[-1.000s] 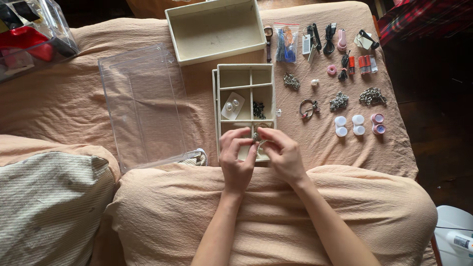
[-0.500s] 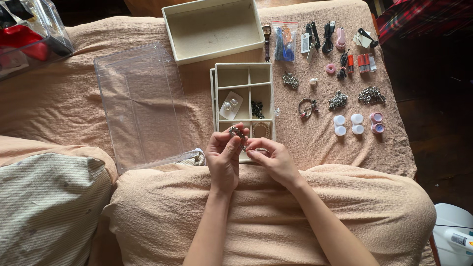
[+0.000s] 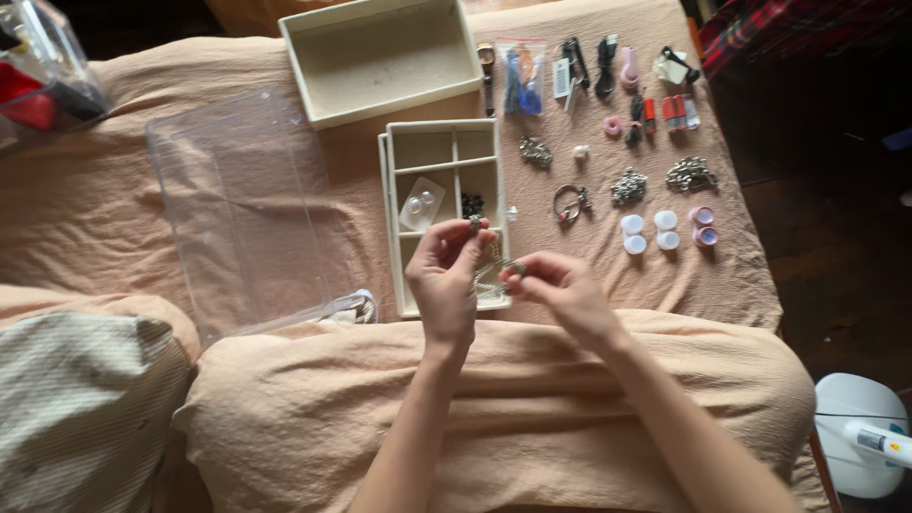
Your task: The person removes jewelry from a compartmentalized box and places it on the bed, then reorganizes the items back into the box. They handle contact lens cases, bracelets, necklaces, and earrings, arranging them into the box's compartments.
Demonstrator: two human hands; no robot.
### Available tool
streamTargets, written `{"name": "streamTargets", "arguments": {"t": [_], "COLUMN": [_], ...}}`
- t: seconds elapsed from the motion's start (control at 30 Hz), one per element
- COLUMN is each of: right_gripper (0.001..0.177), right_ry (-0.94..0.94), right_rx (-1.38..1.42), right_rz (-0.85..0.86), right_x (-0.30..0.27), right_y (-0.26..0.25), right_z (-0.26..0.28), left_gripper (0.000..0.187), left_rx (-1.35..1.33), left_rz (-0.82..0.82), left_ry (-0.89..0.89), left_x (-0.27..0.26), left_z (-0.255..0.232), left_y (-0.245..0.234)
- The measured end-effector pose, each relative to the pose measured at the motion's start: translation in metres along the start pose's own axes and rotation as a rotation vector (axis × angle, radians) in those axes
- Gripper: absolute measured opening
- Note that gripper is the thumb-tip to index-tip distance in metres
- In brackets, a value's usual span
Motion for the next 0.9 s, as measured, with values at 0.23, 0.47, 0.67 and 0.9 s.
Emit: {"name": "streamTargets", "arguments": {"t": [0.23,0.47,0.67,0.9], "right_gripper": [0.027,0.026,0.023,0.024], "right_ry": [0.013,-0.038,-0.128,-0.136], "right_rx": [0.12,0.116,0.125,0.09], "right_rz": [-0.145,-0.24,-0.189,-0.216], "right_x": [-0.001,0.008,0.029,0.059], "right_y": [-0.087,-0.114,-0.119,-0.114], "right_z": [0.016,0.008,0.031,0.046], "left_gripper": [0.02,0.025,0.024,0.041], "left_rx": [0.053,-0.075,-0.224,0.06], "left_rz": [-0.052,-0.205,-0.207,-0.339], "left_ry": [-0.127,-0.366,-0.372,-0.4], "left_x": [-0.015,-0.023,-0.017,-0.014], "left_z": [0.049,0.113,0.14,0.152], "left_y": [0.048,0.07,0.085,0.075]}}
Point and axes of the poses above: each hand's wrist, its own x-axis towards the middle knuckle, its own y-axis out of the palm, z = x × y, the point moved 4 cm from there along x, towards the middle knuckle, and after that the axes turned 10 degrees about -x, right-handed, at the moved point
